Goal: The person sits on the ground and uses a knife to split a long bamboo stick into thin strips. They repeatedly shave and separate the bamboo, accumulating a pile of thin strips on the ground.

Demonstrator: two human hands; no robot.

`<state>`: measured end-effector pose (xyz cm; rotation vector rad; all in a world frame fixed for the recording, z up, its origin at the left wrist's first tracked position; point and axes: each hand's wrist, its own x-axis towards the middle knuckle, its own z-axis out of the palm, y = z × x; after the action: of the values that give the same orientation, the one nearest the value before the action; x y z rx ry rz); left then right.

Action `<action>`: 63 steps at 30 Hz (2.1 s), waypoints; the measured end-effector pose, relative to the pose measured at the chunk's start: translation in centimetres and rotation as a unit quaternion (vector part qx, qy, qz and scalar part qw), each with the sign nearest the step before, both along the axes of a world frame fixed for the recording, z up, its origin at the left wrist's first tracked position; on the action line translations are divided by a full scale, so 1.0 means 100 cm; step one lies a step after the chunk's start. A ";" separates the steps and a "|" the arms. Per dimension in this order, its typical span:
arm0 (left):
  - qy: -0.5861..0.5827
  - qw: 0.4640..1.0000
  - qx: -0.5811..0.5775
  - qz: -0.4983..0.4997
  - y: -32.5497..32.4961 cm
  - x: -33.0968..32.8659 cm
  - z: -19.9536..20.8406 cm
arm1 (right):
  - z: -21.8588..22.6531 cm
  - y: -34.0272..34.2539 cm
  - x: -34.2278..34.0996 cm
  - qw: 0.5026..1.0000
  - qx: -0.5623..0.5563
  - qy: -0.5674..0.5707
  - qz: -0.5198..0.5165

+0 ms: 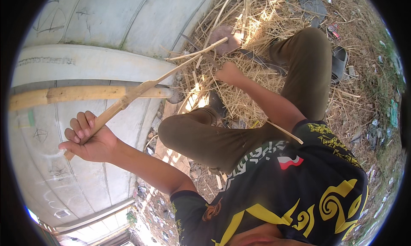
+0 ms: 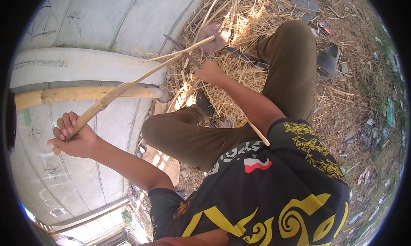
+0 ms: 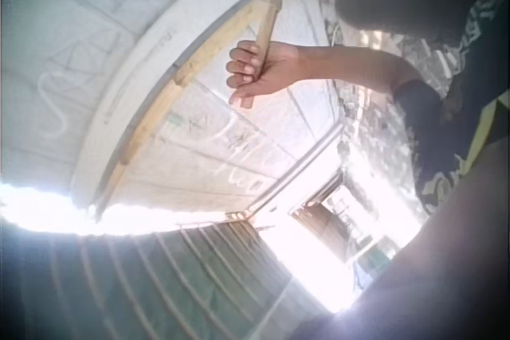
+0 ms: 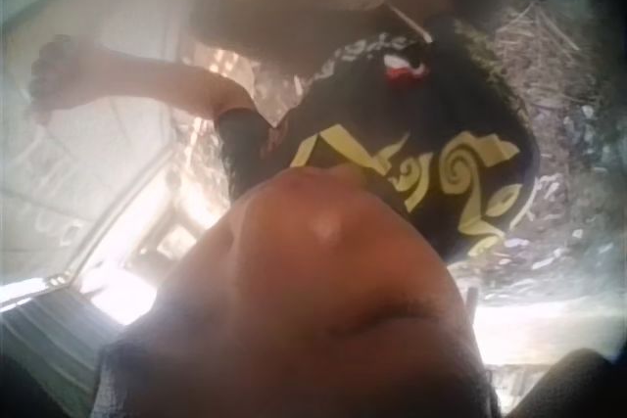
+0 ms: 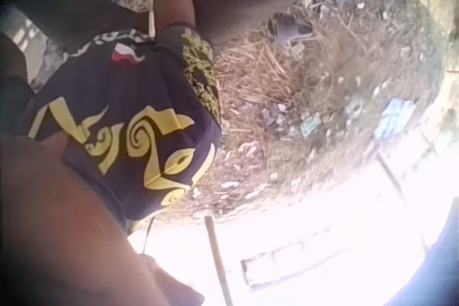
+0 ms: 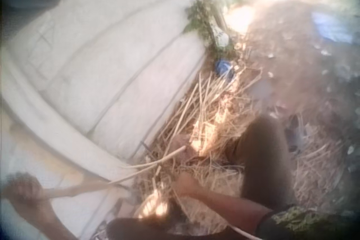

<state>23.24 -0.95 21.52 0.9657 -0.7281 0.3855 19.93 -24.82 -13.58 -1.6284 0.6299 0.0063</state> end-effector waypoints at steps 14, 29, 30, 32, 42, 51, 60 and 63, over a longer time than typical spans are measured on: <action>0.019 0.998 0.019 -0.050 -0.025 -0.007 0.007 | 0.045 0.023 -0.005 0.952 -0.223 -0.189 0.091; 0.028 0.999 0.018 -0.007 -0.003 0.013 -0.004 | -0.042 0.002 0.019 0.974 0.226 0.025 0.004; 0.022 0.999 0.022 -0.014 -0.013 0.011 -0.004 | -0.029 0.000 0.018 0.990 0.137 0.030 -0.010; 0.011 0.999 0.037 -0.021 -0.032 0.009 -0.004 | -0.012 0.004 0.019 0.997 -0.037 -0.063 0.037; 0.052 0.991 0.064 -0.101 -0.017 0.061 0.001 | -0.127 -0.051 0.041 0.997 -0.067 0.037 0.026; 0.019 0.987 0.060 -0.145 -0.023 0.080 0.013 | -0.074 -0.022 0.060 0.991 0.120 -0.040 0.030; 0.001 0.959 0.149 -0.241 0.017 0.029 0.046 | -0.110 -0.056 0.034 0.985 -0.133 0.002 0.109; -0.013 0.994 0.079 -0.068 0.069 0.046 0.048 | -0.091 -0.013 0.058 0.990 0.065 0.008 0.124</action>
<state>27.81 5.96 26.34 1.0544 -0.8522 0.2233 25.76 -26.11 -22.69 -1.5719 0.4260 0.2376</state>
